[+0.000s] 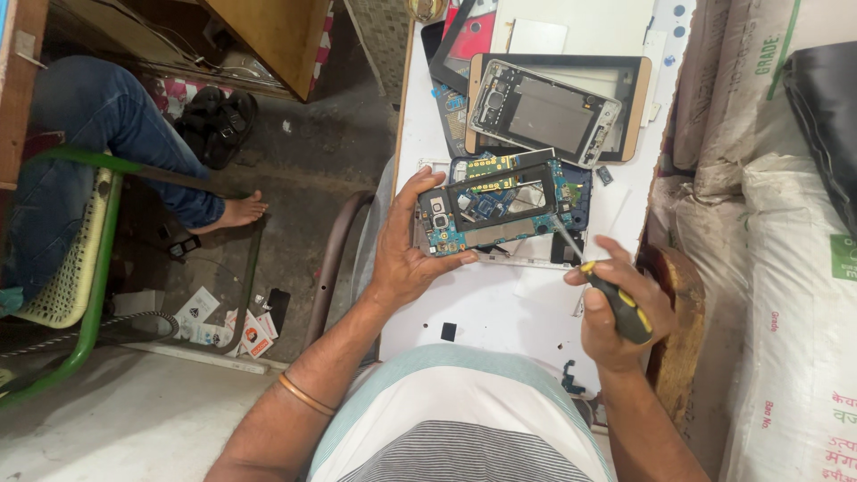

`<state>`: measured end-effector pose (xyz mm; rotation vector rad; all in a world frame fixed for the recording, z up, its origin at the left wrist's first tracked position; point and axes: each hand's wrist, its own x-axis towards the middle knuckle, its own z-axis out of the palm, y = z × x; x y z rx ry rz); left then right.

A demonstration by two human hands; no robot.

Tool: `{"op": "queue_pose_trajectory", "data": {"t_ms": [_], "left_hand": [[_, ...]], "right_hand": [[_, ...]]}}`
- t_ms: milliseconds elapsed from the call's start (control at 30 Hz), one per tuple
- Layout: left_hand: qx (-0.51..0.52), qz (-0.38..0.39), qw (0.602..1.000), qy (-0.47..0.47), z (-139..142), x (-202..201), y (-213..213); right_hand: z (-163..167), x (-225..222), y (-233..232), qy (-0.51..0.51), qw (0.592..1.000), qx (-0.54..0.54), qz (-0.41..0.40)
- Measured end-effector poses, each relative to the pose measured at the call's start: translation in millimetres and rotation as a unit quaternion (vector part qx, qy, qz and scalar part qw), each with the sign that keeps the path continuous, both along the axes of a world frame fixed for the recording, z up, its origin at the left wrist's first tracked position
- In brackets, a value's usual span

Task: The person holds a disassembled mobile phone frame with its motherboard and uses a screwdriver to unscrew and pry internal components, working over a cluttered repair bench with other phone parts and screens nearby.

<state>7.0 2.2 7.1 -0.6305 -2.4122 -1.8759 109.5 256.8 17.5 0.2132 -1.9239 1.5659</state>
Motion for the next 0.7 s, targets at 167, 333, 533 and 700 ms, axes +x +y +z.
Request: {"op": "queue_pose_trajectory", "data": {"t_ms": [167, 333, 533, 700], "left_hand": [[0.005, -0.007, 1.000, -0.002, -4.6, 0.4, -0.4], [-0.007, -0.015, 1.000, 0.012, -7.4, 0.7, -1.3], [-0.017, -0.029, 0.999, 0.014, -4.7, 0.9, -2.6], [-0.063, -0.041, 0.996, 0.043, -3.8, 0.2, -3.3]], "right_hand": [[-10.5, -2.5, 5.3, -0.012, 0.980, -0.201, 0.005], [-6.4, -8.7, 5.5, -0.069, 0.965, -0.252, 0.028], [-7.9, -6.0, -0.8, -0.106, 0.968, -0.218, 0.068], [-13.6, -1.5, 0.1, -0.127, 0.967, -0.220, 0.023]]}}
